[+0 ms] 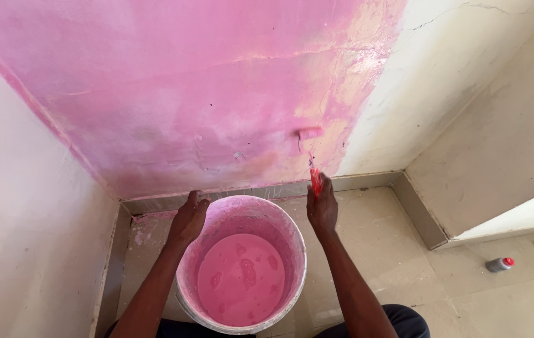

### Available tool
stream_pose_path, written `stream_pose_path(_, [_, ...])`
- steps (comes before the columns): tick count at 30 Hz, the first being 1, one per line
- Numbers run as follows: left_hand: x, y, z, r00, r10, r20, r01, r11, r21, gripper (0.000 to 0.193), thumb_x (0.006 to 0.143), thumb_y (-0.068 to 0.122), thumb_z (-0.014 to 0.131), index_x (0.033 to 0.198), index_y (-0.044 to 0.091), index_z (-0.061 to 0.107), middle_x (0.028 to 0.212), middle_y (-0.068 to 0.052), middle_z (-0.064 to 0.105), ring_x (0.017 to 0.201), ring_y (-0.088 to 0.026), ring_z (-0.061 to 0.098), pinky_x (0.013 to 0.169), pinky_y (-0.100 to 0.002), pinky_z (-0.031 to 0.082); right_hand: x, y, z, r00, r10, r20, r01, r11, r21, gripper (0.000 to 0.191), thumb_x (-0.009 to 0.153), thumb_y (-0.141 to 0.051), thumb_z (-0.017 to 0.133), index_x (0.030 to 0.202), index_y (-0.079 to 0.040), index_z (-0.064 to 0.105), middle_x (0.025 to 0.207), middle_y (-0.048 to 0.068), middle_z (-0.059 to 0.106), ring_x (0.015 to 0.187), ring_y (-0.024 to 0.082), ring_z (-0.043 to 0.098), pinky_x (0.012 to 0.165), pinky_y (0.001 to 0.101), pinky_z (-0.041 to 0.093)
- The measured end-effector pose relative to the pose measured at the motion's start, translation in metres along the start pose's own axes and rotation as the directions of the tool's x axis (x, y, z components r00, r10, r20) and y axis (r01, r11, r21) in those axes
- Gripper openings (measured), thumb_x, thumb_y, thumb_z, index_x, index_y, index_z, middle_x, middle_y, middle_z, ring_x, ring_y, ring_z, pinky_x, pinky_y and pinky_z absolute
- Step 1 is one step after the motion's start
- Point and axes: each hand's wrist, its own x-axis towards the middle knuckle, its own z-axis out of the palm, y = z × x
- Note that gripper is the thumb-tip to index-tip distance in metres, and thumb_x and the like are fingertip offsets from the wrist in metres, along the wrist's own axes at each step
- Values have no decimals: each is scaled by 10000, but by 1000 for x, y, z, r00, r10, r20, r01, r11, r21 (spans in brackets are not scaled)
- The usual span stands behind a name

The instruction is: The person sits on the floor in front of a wall and paints it pink using a small paint roller, repeatedly dipping the roller into a bucket of pink paint and rolling it onto the unpainted patches of the wall.

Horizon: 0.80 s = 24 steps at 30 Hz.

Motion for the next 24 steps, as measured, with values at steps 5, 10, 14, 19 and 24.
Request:
stream_pose_path(5, [-2, 0, -2, 1000, 16, -14, -16, 1000, 14, 570, 965, 484, 437, 1378, 92, 472, 1221, -237, 682, 1177, -430, 635, 991, -499, 474, 62, -29, -10, 998, -29, -57, 31, 999, 34, 389, 1080, -221, 559, 1382, 8, 472, 1250, 295, 644, 963, 466, 715, 697, 492, 605])
stream_pose_path(10, [-4, -3, -2, 999, 32, -24, -33, 999, -11, 560, 967, 484, 436, 1364, 91, 480, 1189, -242, 691, 1152, -434, 648, 978, -506, 480, 132, -51, -24, 987, -116, -112, 116, 993, -7, 414, 1096, -246, 573, 1400, 10, 457, 1284, 306, 643, 1019, 465, 714, 731, 482, 622])
stream_pose_path(14, [-3, -3, -3, 1000, 24, -18, -24, 1000, -13, 571, 968, 485, 442, 1375, 87, 473, 1173, -256, 691, 1145, -439, 652, 964, -513, 488, 126, -48, -30, 993, -101, -64, 102, 995, 16, 396, 1109, -274, 561, 1398, -22, 459, 1276, 281, 672, 970, 430, 739, 723, 468, 622])
stream_pose_path(19, [-3, 0, -3, 1000, 12, -7, -12, 1000, 4, 590, 960, 494, 439, 1390, 92, 469, 1165, -253, 699, 1152, -431, 652, 973, -509, 483, 50, -21, -21, 999, -47, 24, 49, 995, -87, 420, 1070, -290, 581, 1386, -36, 471, 1203, 277, 695, 862, 425, 746, 619, 461, 608])
stream_pose_path(24, [1, 0, 1, 1000, 14, -8, -14, 1000, 25, 594, 974, 495, 434, 1402, 85, 469, 1193, -251, 689, 1165, -435, 646, 983, -510, 484, -26, 4, -8, 987, 76, 140, -56, 989, -140, 468, 1017, -293, 585, 1393, -42, 464, 1204, 280, 683, 847, 472, 714, 619, 517, 585])
